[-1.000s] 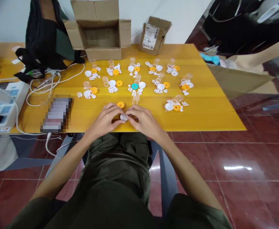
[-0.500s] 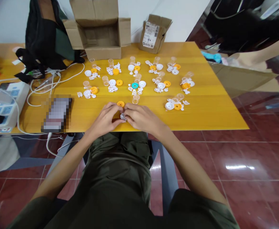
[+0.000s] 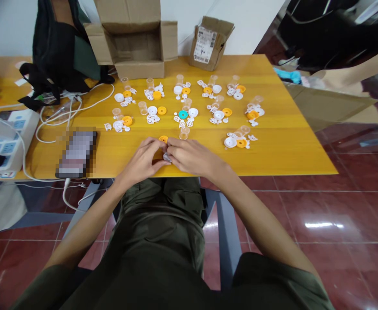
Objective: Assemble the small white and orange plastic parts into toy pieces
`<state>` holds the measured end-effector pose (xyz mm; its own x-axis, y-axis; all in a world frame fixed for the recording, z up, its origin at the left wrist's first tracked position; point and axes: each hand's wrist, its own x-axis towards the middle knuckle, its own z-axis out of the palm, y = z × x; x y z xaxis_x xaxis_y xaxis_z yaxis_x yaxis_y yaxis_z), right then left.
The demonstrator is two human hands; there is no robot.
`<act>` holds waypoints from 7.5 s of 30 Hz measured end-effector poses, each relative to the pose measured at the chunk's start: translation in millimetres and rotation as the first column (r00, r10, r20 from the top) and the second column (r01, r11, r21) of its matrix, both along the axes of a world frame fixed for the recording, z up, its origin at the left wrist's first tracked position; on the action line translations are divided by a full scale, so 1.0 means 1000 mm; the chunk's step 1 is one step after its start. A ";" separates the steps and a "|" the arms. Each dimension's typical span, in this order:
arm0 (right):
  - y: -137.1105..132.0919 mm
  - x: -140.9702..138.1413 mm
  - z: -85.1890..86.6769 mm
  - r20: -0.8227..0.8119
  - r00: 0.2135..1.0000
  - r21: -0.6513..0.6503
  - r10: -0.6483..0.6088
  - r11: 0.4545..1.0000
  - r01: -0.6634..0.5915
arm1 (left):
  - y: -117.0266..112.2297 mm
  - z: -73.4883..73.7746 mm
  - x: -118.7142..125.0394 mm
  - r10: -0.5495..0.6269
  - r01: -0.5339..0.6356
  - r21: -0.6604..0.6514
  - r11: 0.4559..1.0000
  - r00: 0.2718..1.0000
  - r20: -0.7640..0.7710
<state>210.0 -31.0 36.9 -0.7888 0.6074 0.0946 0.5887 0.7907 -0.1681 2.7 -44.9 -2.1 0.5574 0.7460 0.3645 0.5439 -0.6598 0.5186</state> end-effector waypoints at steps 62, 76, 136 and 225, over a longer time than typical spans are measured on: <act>0.017 0.011 -0.017 -0.334 0.925 -0.106 -0.180 0.983 0.153 | -0.001 0.001 0.000 0.001 -0.001 -0.005 1.000 1.000 -0.005; 0.028 -0.008 -0.021 -0.396 0.889 -0.240 -0.228 0.961 0.139 | 0.000 0.000 -0.003 0.039 -0.038 -0.050 0.998 0.999 0.000; -0.003 0.015 0.002 -0.204 0.973 -0.237 -0.104 0.970 0.054 | -0.004 0.001 0.007 0.051 -0.034 -0.146 0.989 0.992 0.111; 0.003 0.021 0.000 -0.159 0.986 -0.151 -0.041 0.988 0.017 | -0.001 0.001 0.014 0.044 -0.024 -0.216 0.976 0.995 0.090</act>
<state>231.2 -28.5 36.7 -0.7522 0.6468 0.1262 0.5667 0.7326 -0.3769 16.6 -45.6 -1.4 0.5015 0.8302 0.2435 0.5065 -0.5099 0.6953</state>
